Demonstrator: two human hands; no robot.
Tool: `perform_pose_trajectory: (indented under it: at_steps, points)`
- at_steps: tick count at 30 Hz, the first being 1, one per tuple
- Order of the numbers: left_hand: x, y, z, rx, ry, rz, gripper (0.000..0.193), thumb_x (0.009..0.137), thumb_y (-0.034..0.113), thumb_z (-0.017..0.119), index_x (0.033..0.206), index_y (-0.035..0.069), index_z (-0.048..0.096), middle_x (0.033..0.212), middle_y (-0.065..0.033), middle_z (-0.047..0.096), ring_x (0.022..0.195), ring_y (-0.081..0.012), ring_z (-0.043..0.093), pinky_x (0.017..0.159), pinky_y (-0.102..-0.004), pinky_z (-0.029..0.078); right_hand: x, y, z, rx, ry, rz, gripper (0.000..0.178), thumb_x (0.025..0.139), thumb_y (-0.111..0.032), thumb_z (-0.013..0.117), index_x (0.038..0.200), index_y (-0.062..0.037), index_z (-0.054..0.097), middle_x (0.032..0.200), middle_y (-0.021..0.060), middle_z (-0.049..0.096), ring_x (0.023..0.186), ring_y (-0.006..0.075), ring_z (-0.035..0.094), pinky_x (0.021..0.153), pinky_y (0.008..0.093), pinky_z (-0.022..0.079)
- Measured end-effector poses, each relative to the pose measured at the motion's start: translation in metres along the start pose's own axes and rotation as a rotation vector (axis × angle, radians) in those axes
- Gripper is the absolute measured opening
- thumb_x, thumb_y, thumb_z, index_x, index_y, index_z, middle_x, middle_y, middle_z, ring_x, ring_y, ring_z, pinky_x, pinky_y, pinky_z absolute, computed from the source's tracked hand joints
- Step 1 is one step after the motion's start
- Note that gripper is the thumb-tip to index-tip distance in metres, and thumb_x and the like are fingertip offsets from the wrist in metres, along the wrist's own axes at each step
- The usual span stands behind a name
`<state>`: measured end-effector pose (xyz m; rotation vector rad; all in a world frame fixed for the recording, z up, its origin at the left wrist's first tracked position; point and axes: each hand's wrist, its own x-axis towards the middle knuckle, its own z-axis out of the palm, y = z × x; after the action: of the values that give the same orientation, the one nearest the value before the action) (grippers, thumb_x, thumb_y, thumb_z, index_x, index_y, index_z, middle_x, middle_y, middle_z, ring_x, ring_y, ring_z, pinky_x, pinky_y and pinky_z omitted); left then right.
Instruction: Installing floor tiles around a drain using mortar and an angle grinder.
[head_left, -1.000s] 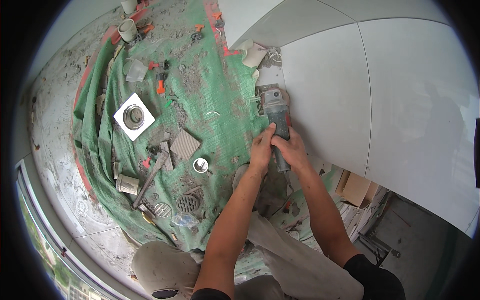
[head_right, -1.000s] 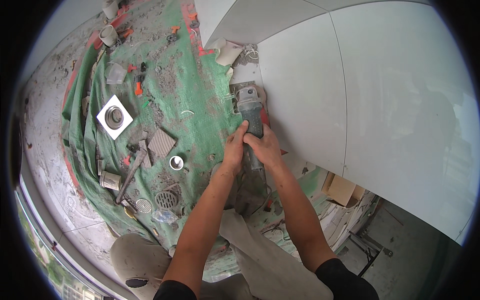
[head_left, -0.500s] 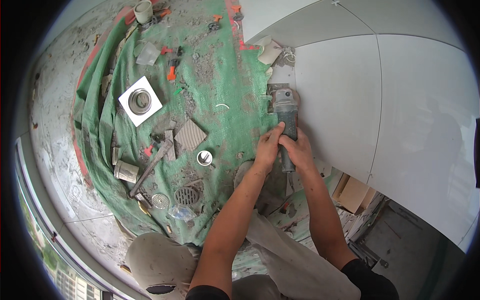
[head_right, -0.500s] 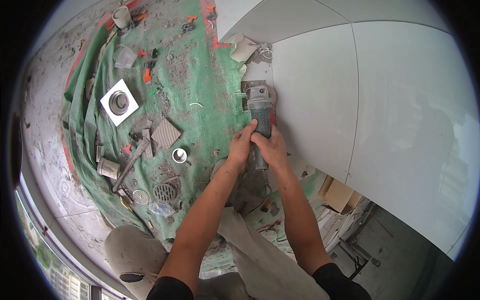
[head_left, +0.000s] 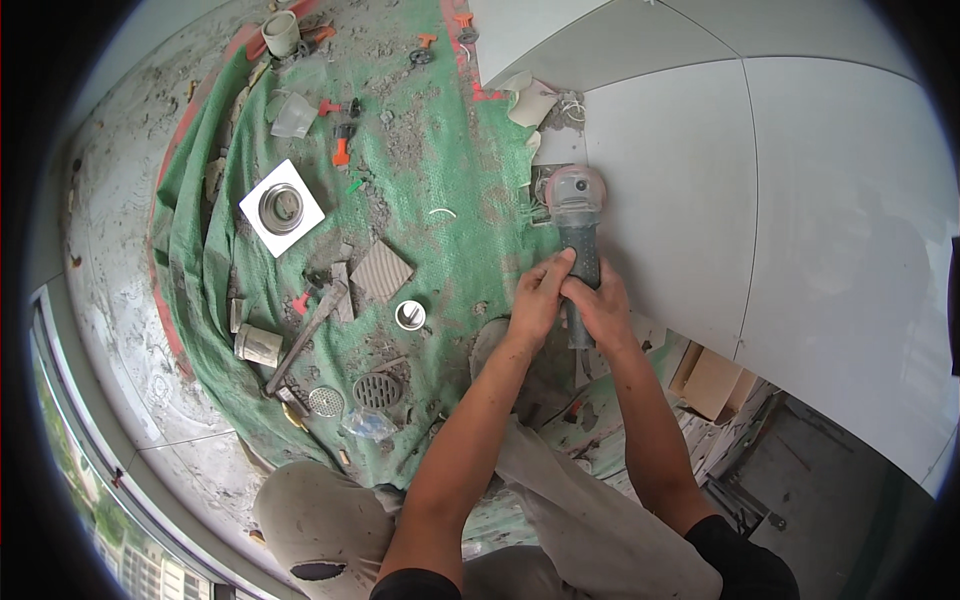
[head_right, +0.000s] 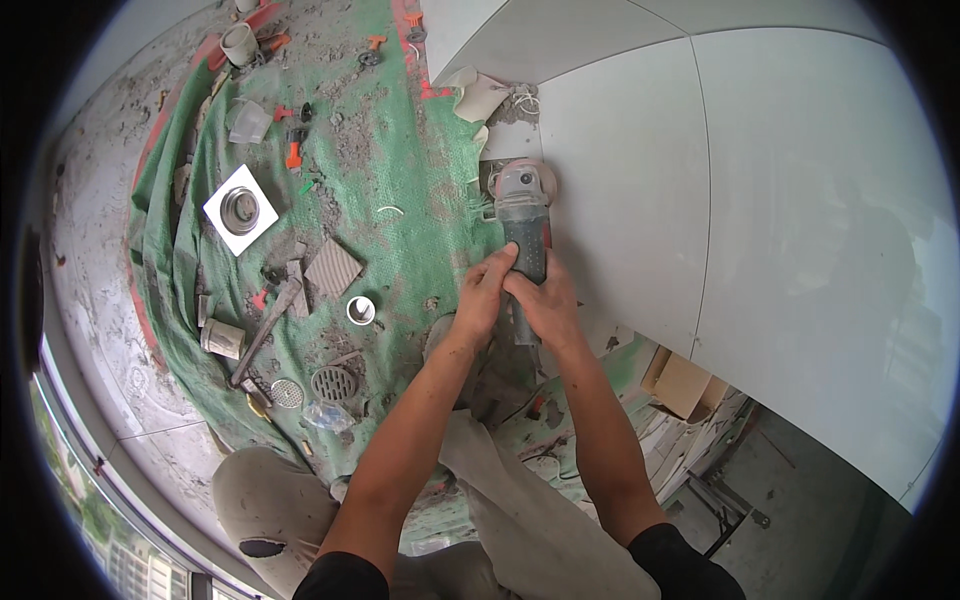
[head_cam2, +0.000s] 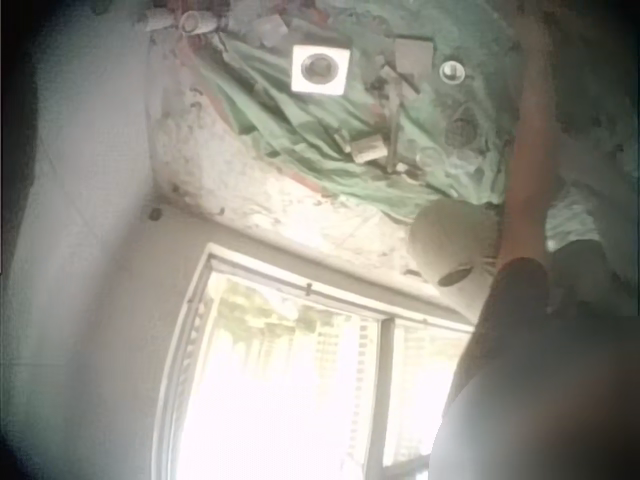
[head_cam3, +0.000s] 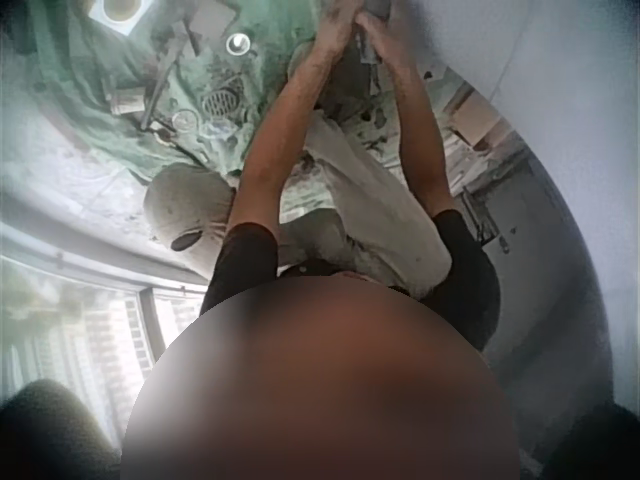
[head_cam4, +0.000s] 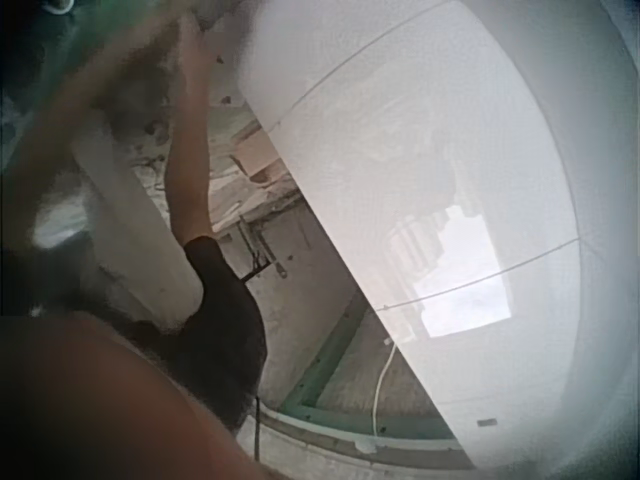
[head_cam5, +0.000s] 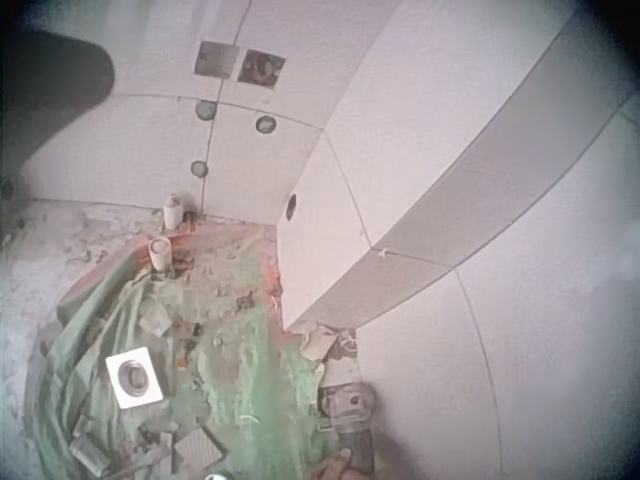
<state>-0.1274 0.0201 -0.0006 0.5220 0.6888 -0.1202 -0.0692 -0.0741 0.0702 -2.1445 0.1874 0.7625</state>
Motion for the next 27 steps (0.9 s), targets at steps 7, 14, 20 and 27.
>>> perform_pose_trajectory:
  at_steps: [7,14,20,27]
  points:
    - [-0.018,0.014,0.0,0.216,-0.121,0.049,0.044,0.11,0.047,0.075,0.118,0.004,0.078,0.091,0.0041,0.067,0.075,-0.0055,0.057,0.063,-0.0258,0.046,-0.02,-0.009,-0.004,0.04,0.028,-0.127,0.053,0.089,-0.03,0.084,0.126,0.0037,0.068,0.104,0.0144,0.077,0.096,0.0228,0.074,0.087,0.0408,0.059]
    - [-0.029,0.077,-0.009,0.357,-0.181,-0.012,0.039,0.106,0.038,0.083,0.118,0.001,0.077,0.097,0.0015,0.072,0.083,-0.0072,0.062,0.067,-0.0263,0.049,-0.023,0.007,0.037,0.327,0.039,-0.122,0.057,0.087,-0.031,0.086,0.128,0.0033,0.067,0.1,0.0128,0.077,0.087,0.0223,0.077,0.077,0.0402,0.061]
    - [-0.037,0.117,-0.015,0.671,-0.138,0.128,0.039,0.105,0.03,0.085,0.12,-0.004,0.078,0.105,-0.0027,0.076,0.09,-0.0086,0.065,0.082,-0.0288,0.054,-0.024,-0.003,0.074,0.439,0.027,-0.148,0.056,0.084,-0.03,0.085,0.125,0.0028,0.064,0.102,0.0177,0.077,0.096,0.0342,0.077,0.085,0.0475,0.06]
    - [-0.03,0.12,-0.007,0.872,-0.1,0.008,0.043,0.107,0.033,0.083,0.123,-0.006,0.076,0.107,-0.0043,0.077,0.094,-0.01,0.065,0.089,-0.0297,0.054,-0.022,0.0,0.099,0.494,0.187,-0.064,0.052,0.088,-0.029,0.081,0.123,0.0047,0.061,0.101,0.0259,0.076,0.095,0.0404,0.078,0.083,0.0504,0.059]
